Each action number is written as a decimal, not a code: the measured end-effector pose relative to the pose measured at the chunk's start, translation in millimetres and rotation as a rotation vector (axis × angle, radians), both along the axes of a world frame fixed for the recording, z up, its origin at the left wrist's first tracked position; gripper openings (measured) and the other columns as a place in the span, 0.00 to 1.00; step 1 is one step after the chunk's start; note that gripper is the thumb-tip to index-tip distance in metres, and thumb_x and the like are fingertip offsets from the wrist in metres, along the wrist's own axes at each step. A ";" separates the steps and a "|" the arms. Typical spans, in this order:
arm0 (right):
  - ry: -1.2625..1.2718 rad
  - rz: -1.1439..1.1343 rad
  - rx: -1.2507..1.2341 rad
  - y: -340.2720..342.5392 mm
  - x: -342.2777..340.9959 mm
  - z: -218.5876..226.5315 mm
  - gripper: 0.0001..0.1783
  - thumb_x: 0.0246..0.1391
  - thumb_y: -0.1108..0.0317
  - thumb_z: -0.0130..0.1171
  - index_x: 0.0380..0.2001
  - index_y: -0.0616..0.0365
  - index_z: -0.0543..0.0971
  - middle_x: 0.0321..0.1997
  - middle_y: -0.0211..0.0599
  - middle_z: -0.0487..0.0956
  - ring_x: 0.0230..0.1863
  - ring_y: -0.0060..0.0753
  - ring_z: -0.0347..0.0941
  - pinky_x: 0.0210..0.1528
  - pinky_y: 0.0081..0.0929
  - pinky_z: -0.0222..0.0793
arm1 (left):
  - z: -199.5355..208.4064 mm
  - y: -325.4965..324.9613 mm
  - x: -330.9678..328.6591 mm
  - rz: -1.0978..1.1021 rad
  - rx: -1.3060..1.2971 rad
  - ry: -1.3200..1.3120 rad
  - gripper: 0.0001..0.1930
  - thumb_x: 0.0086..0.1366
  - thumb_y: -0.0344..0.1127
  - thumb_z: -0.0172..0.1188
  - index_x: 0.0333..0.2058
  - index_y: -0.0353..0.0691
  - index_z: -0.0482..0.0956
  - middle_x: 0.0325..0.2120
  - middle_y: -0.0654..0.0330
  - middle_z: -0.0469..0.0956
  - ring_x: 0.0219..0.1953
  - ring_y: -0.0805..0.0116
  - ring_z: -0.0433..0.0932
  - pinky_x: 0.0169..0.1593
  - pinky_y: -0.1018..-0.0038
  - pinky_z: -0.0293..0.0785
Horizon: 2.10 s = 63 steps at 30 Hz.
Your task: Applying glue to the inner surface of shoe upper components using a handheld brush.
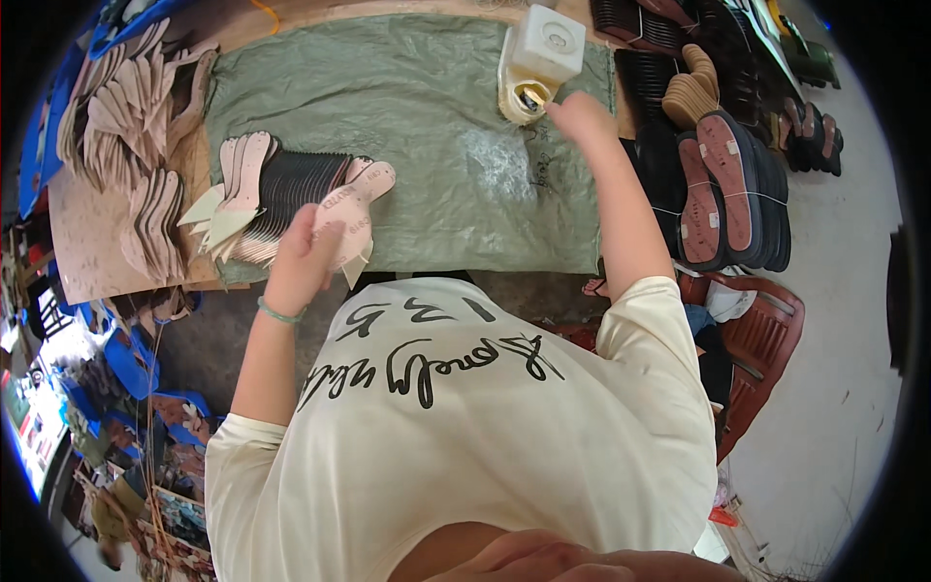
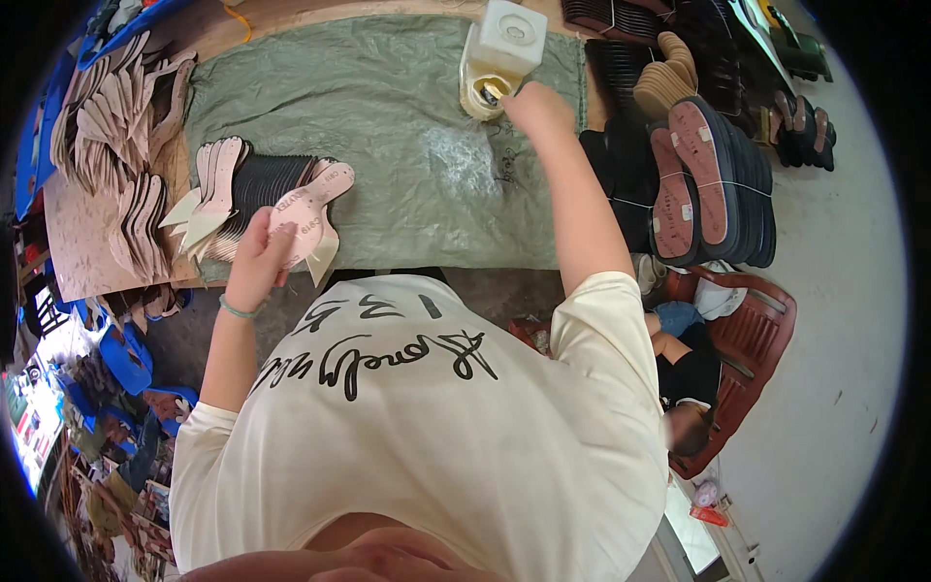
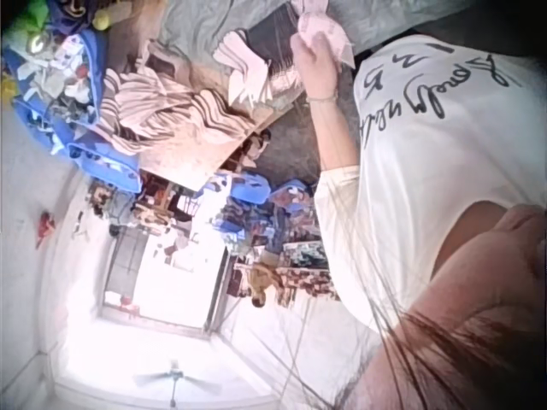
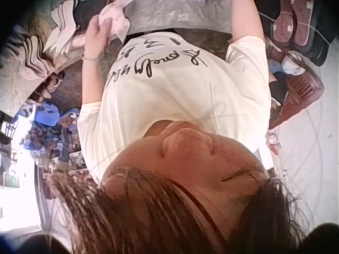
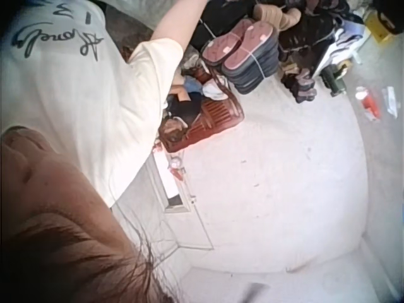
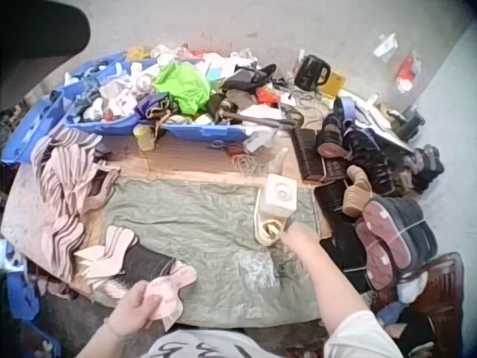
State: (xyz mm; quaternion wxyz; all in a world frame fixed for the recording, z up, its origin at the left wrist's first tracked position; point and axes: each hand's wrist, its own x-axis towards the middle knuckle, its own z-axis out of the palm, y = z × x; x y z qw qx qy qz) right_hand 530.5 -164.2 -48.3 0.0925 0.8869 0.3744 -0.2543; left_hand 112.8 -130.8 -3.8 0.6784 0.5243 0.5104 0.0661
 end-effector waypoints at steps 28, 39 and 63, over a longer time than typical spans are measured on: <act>-0.060 0.028 0.093 -68.0 -23.8 2.8 0.22 0.54 0.48 0.54 0.29 0.55 0.83 0.30 0.43 0.81 0.35 0.48 0.79 0.36 0.43 0.73 | -55.6 -51.0 79.9 -0.009 -0.285 -0.215 0.19 0.61 0.32 0.39 0.51 0.39 0.64 0.24 0.62 0.74 0.12 0.78 0.67 0.14 0.81 0.61; 0.549 -0.273 0.617 -186.0 -129.7 -0.5 0.15 0.53 0.57 0.62 0.37 0.57 0.82 0.20 0.39 0.76 0.20 0.28 0.71 0.24 0.26 0.64 | -90.7 -55.2 94.4 0.135 -0.450 -0.234 0.21 0.55 0.29 0.39 0.49 0.38 0.64 0.29 0.54 0.75 0.12 0.72 0.69 0.13 0.79 0.64; 0.637 -0.419 0.603 -188.1 -161.1 -82.4 0.20 0.57 0.50 0.54 0.33 0.57 0.82 0.16 0.42 0.72 0.18 0.39 0.69 0.25 0.34 0.61 | -99.5 -52.3 83.3 0.164 -0.563 -0.280 0.16 0.57 0.29 0.41 0.45 0.40 0.64 0.27 0.58 0.72 0.15 0.70 0.67 0.14 0.77 0.60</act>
